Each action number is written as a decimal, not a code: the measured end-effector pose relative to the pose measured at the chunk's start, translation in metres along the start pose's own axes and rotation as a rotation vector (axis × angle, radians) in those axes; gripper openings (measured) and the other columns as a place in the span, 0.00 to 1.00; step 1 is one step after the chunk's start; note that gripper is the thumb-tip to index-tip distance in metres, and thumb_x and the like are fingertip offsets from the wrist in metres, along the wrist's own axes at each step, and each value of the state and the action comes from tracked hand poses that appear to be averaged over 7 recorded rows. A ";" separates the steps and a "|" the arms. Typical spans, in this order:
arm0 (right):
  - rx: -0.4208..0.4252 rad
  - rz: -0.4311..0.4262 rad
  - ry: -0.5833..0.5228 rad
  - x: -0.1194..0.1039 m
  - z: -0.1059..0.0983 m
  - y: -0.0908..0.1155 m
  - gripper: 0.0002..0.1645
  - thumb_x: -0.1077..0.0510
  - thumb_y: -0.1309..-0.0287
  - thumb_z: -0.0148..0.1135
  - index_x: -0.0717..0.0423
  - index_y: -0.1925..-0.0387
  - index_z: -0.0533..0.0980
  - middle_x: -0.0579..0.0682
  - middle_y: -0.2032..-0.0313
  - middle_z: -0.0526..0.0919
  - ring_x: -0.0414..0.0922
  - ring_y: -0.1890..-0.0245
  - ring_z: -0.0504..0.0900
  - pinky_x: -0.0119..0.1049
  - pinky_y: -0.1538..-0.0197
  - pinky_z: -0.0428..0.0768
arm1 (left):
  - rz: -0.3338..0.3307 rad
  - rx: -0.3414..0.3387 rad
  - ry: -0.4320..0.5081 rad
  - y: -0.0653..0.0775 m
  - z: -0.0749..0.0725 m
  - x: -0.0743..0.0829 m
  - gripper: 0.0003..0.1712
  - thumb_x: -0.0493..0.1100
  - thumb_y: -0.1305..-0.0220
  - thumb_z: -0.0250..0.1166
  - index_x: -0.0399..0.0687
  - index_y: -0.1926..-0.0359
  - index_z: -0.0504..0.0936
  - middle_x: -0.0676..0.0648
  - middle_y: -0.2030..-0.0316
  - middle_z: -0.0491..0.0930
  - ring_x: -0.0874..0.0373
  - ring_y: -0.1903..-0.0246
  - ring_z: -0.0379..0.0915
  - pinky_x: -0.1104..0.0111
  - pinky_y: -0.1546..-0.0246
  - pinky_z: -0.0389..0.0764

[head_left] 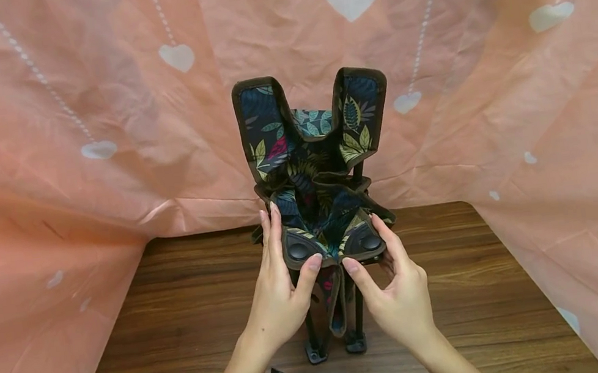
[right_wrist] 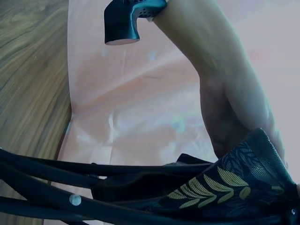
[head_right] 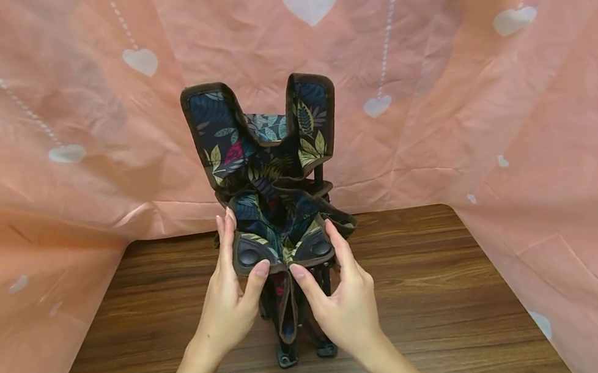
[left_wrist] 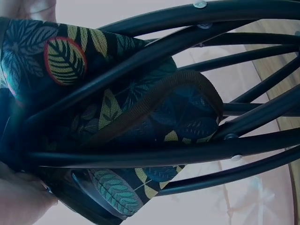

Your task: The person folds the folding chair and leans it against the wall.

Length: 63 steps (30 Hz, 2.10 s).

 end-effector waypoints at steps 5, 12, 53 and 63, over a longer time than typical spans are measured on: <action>0.027 -0.046 -0.014 -0.009 0.004 -0.001 0.41 0.66 0.45 0.66 0.59 0.30 0.62 0.61 0.45 0.81 0.49 0.49 0.82 0.14 0.49 0.74 | 0.004 0.008 -0.010 -0.003 0.000 0.003 0.47 0.53 0.29 0.55 0.57 0.23 0.34 0.49 0.22 0.31 0.52 0.23 0.34 0.44 0.29 0.53; 0.058 -0.078 -0.009 -0.011 0.006 -0.002 0.37 0.67 0.41 0.62 0.59 0.30 0.63 0.60 0.43 0.79 0.47 0.53 0.84 0.15 0.51 0.75 | 0.022 0.017 -0.026 -0.007 0.003 0.003 0.48 0.49 0.30 0.58 0.57 0.23 0.36 0.49 0.22 0.33 0.54 0.23 0.34 0.46 0.28 0.53; -0.077 0.025 -0.230 0.007 0.010 -0.009 0.35 0.68 0.38 0.58 0.51 0.31 0.64 0.56 0.51 0.83 0.32 0.53 0.81 0.19 0.50 0.78 | 0.079 0.104 -0.042 -0.009 0.000 0.005 0.41 0.52 0.31 0.59 0.55 0.24 0.50 0.49 0.23 0.44 0.51 0.23 0.41 0.42 0.31 0.58; -0.092 0.199 -0.382 0.022 0.013 -0.008 0.32 0.69 0.35 0.54 0.54 0.31 0.63 0.57 0.40 0.76 0.33 0.43 0.79 0.22 0.45 0.76 | 0.023 0.270 -0.056 0.007 -0.002 0.011 0.41 0.44 0.31 0.59 0.49 0.24 0.49 0.47 0.25 0.53 0.52 0.27 0.52 0.51 0.33 0.64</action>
Point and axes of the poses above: each hand's wrist, its own y-axis away from the middle knuckle, its own z-axis out of the palm, x = y × z, the point moved 10 cm from there along -y, towards the middle knuckle
